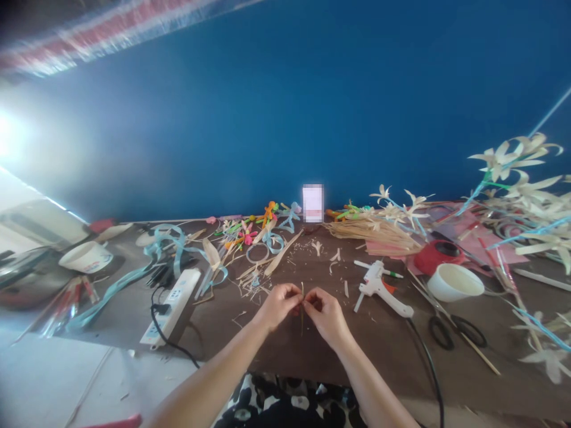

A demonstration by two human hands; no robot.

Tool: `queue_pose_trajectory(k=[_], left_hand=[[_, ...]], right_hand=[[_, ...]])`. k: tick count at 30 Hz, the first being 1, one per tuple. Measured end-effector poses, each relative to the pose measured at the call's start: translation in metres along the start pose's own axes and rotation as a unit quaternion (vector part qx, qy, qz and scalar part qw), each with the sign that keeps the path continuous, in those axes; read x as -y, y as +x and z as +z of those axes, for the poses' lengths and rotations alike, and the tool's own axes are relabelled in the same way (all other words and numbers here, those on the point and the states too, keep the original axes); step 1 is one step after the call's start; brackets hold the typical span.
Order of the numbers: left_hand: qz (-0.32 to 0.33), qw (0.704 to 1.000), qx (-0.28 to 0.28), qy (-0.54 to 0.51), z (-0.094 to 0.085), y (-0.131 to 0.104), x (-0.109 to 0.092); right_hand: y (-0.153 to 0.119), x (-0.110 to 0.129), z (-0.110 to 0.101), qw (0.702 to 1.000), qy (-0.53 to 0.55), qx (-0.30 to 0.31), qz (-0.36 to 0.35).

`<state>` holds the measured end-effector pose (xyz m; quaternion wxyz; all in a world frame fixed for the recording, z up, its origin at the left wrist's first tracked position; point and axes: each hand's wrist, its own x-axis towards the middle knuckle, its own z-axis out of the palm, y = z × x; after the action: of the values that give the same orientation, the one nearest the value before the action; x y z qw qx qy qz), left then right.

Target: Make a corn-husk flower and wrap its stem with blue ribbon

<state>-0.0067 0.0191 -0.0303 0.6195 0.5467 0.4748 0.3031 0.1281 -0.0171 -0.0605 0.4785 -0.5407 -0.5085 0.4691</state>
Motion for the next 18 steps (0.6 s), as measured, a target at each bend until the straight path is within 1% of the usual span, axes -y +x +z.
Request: queue_pose_trajectory(k=[4,7,8,9,10,11,12,13,14,15,16,17,18], left_hand=[[-0.024,0.999,0.012,-0.034,0.002,0.0,-0.001],[-0.028,0.998,-0.006,-0.047,0.002,0.002,0.002],[-0.027,0.998,-0.014,-0.052,0.001,0.003,0.003],[-0.029,0.998,-0.022,-0.06,0.0,0.004,0.004],[-0.033,0.997,-0.029,-0.07,-0.002,0.005,0.006],[-0.039,0.995,-0.033,-0.082,-0.003,0.006,0.006],[-0.046,0.994,-0.036,-0.092,-0.005,0.007,0.007],[-0.051,0.993,-0.039,-0.1,-0.006,0.008,0.006],[-0.054,0.992,-0.043,-0.105,-0.008,0.008,0.005],[-0.053,0.992,-0.046,-0.104,-0.009,0.008,0.003],[-0.051,0.993,-0.047,-0.1,-0.009,0.007,0.001],[-0.048,0.993,-0.046,-0.093,-0.01,0.007,-0.001],[-0.045,0.995,-0.043,-0.083,-0.01,0.006,-0.002]], right_hand=[[-0.003,0.006,0.003,1.0,0.002,-0.011,-0.009],[-0.01,0.017,0.002,1.0,-0.022,-0.002,-0.019],[-0.014,0.023,0.0,0.999,-0.034,0.016,-0.026],[-0.019,0.028,-0.002,0.997,-0.044,0.054,-0.03],[-0.024,0.033,-0.006,0.992,-0.051,0.114,-0.025],[-0.029,0.036,-0.01,0.98,-0.052,0.193,-0.005],[-0.034,0.039,-0.014,0.96,-0.047,0.276,0.028],[-0.038,0.04,-0.019,0.935,-0.039,0.345,0.068],[-0.04,0.04,-0.022,0.913,-0.033,0.392,0.105],[-0.04,0.038,-0.025,0.904,-0.03,0.406,0.131],[-0.038,0.036,-0.026,0.912,-0.031,0.385,0.141],[-0.035,0.032,-0.026,0.931,-0.034,0.337,0.134],[-0.03,0.028,-0.025,0.955,-0.035,0.27,0.116]])
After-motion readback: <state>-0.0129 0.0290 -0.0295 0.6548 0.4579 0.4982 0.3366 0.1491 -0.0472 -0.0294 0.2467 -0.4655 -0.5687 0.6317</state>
